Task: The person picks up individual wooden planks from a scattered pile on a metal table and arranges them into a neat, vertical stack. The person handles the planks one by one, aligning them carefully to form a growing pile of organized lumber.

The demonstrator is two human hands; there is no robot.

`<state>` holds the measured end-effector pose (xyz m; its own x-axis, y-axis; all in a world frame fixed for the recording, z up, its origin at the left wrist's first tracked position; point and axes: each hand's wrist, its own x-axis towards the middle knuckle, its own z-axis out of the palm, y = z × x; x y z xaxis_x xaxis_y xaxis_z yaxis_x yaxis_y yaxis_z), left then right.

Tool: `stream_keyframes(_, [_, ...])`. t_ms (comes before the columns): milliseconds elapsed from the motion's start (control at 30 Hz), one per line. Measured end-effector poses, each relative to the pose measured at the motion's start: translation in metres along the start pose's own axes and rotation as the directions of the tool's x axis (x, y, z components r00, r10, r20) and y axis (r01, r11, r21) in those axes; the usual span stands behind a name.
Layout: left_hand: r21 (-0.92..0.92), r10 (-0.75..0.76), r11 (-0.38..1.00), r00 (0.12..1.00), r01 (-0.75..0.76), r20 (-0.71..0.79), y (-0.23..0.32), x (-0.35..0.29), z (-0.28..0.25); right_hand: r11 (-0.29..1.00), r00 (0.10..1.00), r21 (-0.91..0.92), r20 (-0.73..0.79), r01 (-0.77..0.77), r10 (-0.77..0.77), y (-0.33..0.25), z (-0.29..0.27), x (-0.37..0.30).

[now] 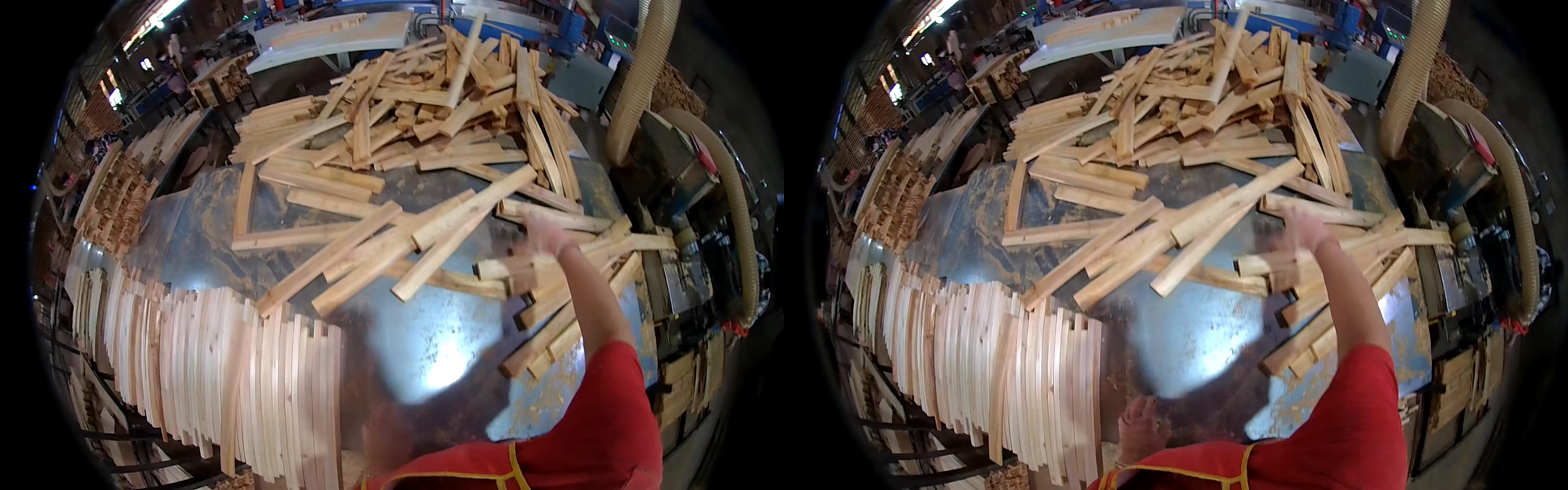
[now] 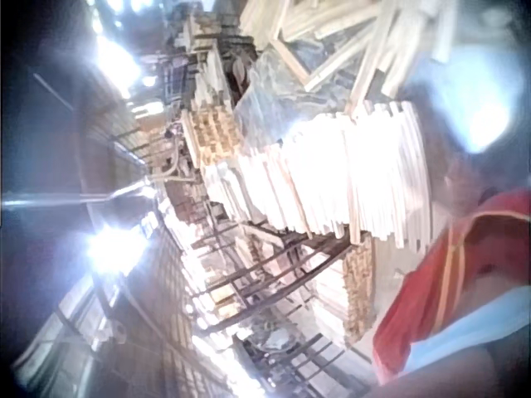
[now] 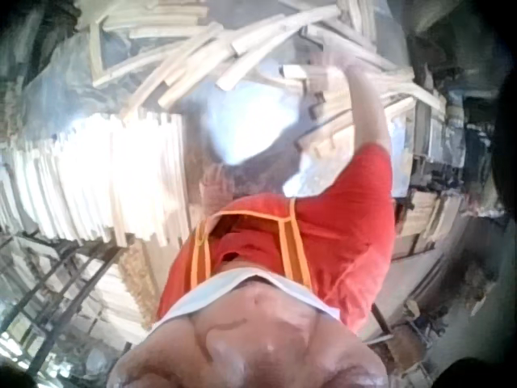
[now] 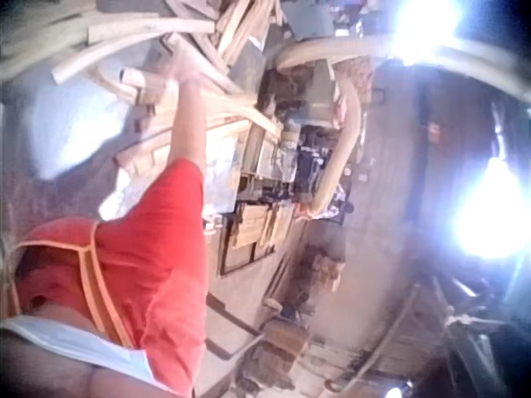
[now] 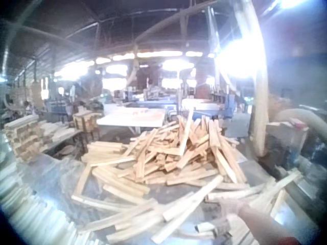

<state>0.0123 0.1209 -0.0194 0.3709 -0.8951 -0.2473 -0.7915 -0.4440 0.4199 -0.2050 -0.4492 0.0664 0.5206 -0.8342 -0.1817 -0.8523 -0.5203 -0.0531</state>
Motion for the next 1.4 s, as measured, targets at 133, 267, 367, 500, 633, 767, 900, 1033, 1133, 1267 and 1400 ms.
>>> stream_keyframes(133, [-0.004, 0.037, 0.999, 0.993, -0.036, 0.109, 0.016, 0.018, -0.022, 0.980, 0.950, -0.181, 0.311, 0.086, -0.026, 0.005, -0.006, -0.074])
stream_keyframes(267, [-0.019, 0.151, 0.989, 0.987, -0.150, 0.063, 0.015, 0.027, -0.049, 0.929, 0.899, -0.272, 0.422, 0.252, -0.120, -0.006, 0.029, -0.074])
stream_keyframes(367, [0.035, 0.244, 0.969, 0.968, -0.243, -0.055, 0.007, 0.042, -0.063, 0.928, 0.834, -0.065, 0.466, 0.367, -0.297, -0.047, 0.037, -0.109])
stream_keyframes(500, [-0.017, 0.248, 0.967, 0.959, -0.252, -0.135, 0.018, 0.039, -0.095, 0.960, 0.753, 0.100, 0.601, 0.262, -0.268, -0.033, 0.074, -0.147])
stream_keyframes(633, [0.066, 0.238, 0.971, 0.957, -0.230, -0.168, -0.033, -0.007, -0.071, 0.975, 0.853, 0.075, 0.473, 0.208, -0.218, -0.090, 0.035, -0.196])
stream_keyframes(767, [-0.051, 0.051, 0.997, 0.995, -0.056, -0.090, -0.060, -0.047, -0.066, 0.974, 0.931, 0.123, 0.291, 0.191, -0.219, -0.202, -0.014, -0.220])
stream_keyframes(900, [0.011, 0.057, 0.998, 0.992, -0.056, -0.114, -0.077, -0.068, -0.071, 0.964, 0.967, 0.263, 0.251, -0.038, -0.030, -0.299, 0.025, -0.201])
stream_keyframes(1033, [0.080, 0.088, 0.994, 0.982, -0.075, -0.169, -0.076, -0.062, -0.070, 0.744, 0.937, 0.623, 0.349, -0.241, 0.012, -0.377, 0.106, -0.201])
stream_keyframes(1133, [0.179, 0.080, 0.983, 0.979, -0.045, -0.189, -0.077, -0.061, -0.067, 0.591, 0.884, 0.774, 0.419, -0.226, -0.210, -0.423, 0.146, -0.208])
stream_keyframes(1267, [0.363, 0.149, 0.930, 0.961, -0.055, -0.234, -0.098, -0.056, -0.061, 0.261, 0.889, 0.964, 0.077, 0.049, -0.452, -0.392, 0.136, -0.202])
stream_keyframes(1400, [0.360, 0.082, 0.933, 0.974, -0.001, -0.211, -0.094, -0.054, -0.068, 0.960, 0.989, 0.270, -0.146, 0.066, -0.027, -0.286, 0.096, -0.179])
